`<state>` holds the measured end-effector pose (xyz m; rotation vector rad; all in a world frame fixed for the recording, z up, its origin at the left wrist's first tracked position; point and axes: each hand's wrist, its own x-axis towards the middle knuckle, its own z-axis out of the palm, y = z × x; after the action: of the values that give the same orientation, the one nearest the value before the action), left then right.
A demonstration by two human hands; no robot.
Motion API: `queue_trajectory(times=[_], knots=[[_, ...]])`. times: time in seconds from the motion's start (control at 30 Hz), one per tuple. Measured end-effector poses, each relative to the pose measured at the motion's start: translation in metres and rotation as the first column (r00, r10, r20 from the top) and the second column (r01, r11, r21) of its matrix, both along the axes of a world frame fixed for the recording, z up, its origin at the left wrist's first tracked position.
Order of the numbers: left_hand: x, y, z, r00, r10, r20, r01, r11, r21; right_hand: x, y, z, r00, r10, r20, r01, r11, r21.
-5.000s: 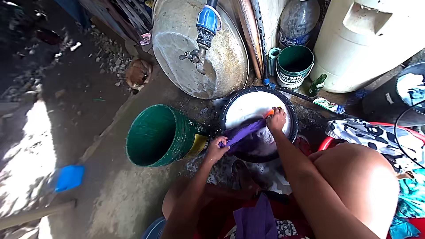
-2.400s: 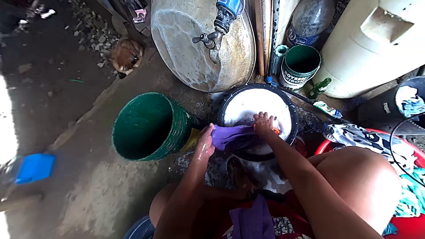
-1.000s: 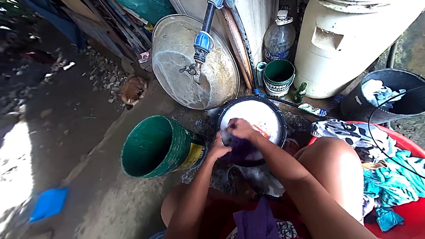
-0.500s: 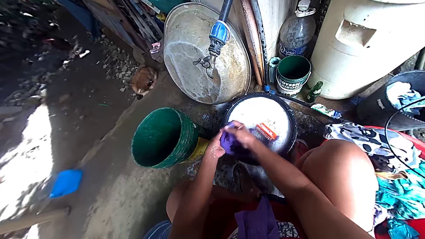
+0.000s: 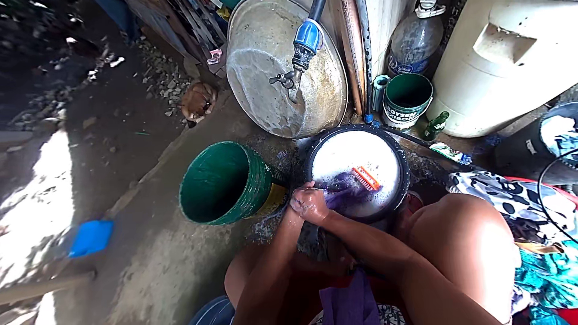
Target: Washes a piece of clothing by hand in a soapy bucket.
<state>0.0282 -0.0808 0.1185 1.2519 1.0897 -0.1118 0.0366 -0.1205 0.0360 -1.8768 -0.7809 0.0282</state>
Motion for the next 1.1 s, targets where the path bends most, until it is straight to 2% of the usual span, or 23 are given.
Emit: queue_trajectory(times=[0.03, 0.07, 0.13, 0.2, 0.27, 0.3, 0.37, 0.4, 0.47, 0.53, 0.6, 0.63, 0.73, 0.8, 0.87, 0.9, 0.97, 1.0, 1.03, 1.1], knots=[[-0.003, 0.015, -0.034, 1.0, -0.016, -0.009, 0.016, 0.999, -0.039, 0.01, -0.009, -0.001, 0.988, 0.038, -0.152, -0.053, 0.994, -0.096], [-0.011, 0.034, -0.073, 1.0, -0.018, 0.014, 0.018, 0.999, -0.041, 0.03, -0.02, -0.011, 0.955, 0.011, -0.295, -0.074, 0.977, -0.202], [-0.027, 0.069, -0.125, 0.999, -0.044, 0.007, 0.044, 0.998, -0.042, 0.082, -0.05, -0.054, 0.884, -0.195, -0.425, 0.018, 0.922, -0.386], [-0.041, 0.085, -0.152, 0.987, -0.101, -0.122, 0.109, 0.992, 0.062, 0.115, -0.086, -0.093, 0.791, -0.442, -0.424, 0.134, 0.801, -0.584], [-0.053, 0.093, -0.167, 0.948, -0.157, -0.278, 0.198, 0.972, 0.126, 0.12, -0.104, -0.112, 0.713, -0.516, -0.475, 0.043, 0.709, -0.704], [-0.056, 0.096, -0.171, 0.92, -0.196, -0.34, 0.248, 0.962, 0.118, 0.117, -0.106, -0.117, 0.696, -0.502, -0.513, -0.02, 0.701, -0.713], [-0.06, 0.1, -0.173, 0.88, -0.244, -0.407, 0.311, 0.945, 0.105, 0.11, -0.101, -0.121, 0.67, -0.459, -0.583, -0.102, 0.722, -0.684], [-0.061, 0.1, -0.171, 0.889, -0.237, -0.393, 0.314, 0.938, 0.146, 0.104, -0.098, -0.122, 0.667, -0.443, -0.599, -0.108, 0.739, -0.665], [-0.056, 0.097, -0.163, 0.962, -0.158, -0.222, 0.225, 0.92, 0.32, 0.094, -0.098, -0.125, 0.674, -0.488, -0.555, -0.006, 0.748, -0.664], [-0.044, 0.089, -0.151, 0.995, -0.081, 0.051, 0.058, 0.936, 0.347, 0.087, -0.103, -0.131, 0.665, -0.574, -0.477, 0.109, 0.707, -0.699], [-0.033, 0.073, -0.137, 0.97, 0.028, 0.243, -0.073, 0.981, 0.177, 0.087, -0.108, -0.141, 0.645, -0.619, -0.449, 0.115, 0.659, -0.743], [-0.029, 0.066, -0.132, 0.956, 0.074, 0.284, -0.102, 0.991, 0.085, 0.089, -0.108, -0.147, 0.641, -0.609, -0.467, 0.102, 0.67, -0.735], [-0.018, 0.053, -0.129, 0.947, 0.125, 0.297, -0.094, 0.989, -0.115, 0.086, -0.093, -0.156, 0.674, -0.475, -0.566, 0.194, 0.853, -0.484], [-0.008, 0.046, -0.13, 0.942, 0.156, 0.296, -0.077, 0.962, -0.262, 0.075, -0.069, -0.131, 0.712, -0.393, -0.581, 0.244, 0.915, -0.321], [-0.005, 0.044, -0.135, 0.931, 0.153, 0.331, -0.006, 0.914, -0.407, 0.058, -0.041, -0.085, 0.738, -0.267, -0.62, 0.176, 0.963, -0.205], [-0.006, 0.041, -0.138, 0.922, 0.167, 0.35, 0.01, 0.892, -0.452, 0.046, -0.029, -0.062, 0.791, -0.169, -0.588, 0.123, 0.985, -0.117], [-0.012, 0.032, -0.138, 0.898, 0.233, 0.372, -0.039, 0.886, -0.461, 0.033, -0.014, -0.027, 0.909, -0.03, -0.416, 0.037, 0.999, 0.01], [-0.012, 0.028, -0.135, 0.894, 0.245, 0.376, -0.05, 0.887, -0.459, 0.035, -0.016, -0.018, 0.926, -0.021, -0.377, 0.017, 1.0, -0.015], [-0.008, 0.024, -0.13, 0.901, 0.214, 0.377, -0.023, 0.892, -0.451, 0.047, -0.025, -0.015, 0.906, -0.042, -0.42, -0.001, 0.995, -0.103], [0.001, 0.023, -0.116, 0.897, 0.112, 0.428, 0.114, 0.875, -0.47, 0.085, -0.046, -0.035, 0.857, -0.2, -0.475, 0.069, 0.958, -0.279]])
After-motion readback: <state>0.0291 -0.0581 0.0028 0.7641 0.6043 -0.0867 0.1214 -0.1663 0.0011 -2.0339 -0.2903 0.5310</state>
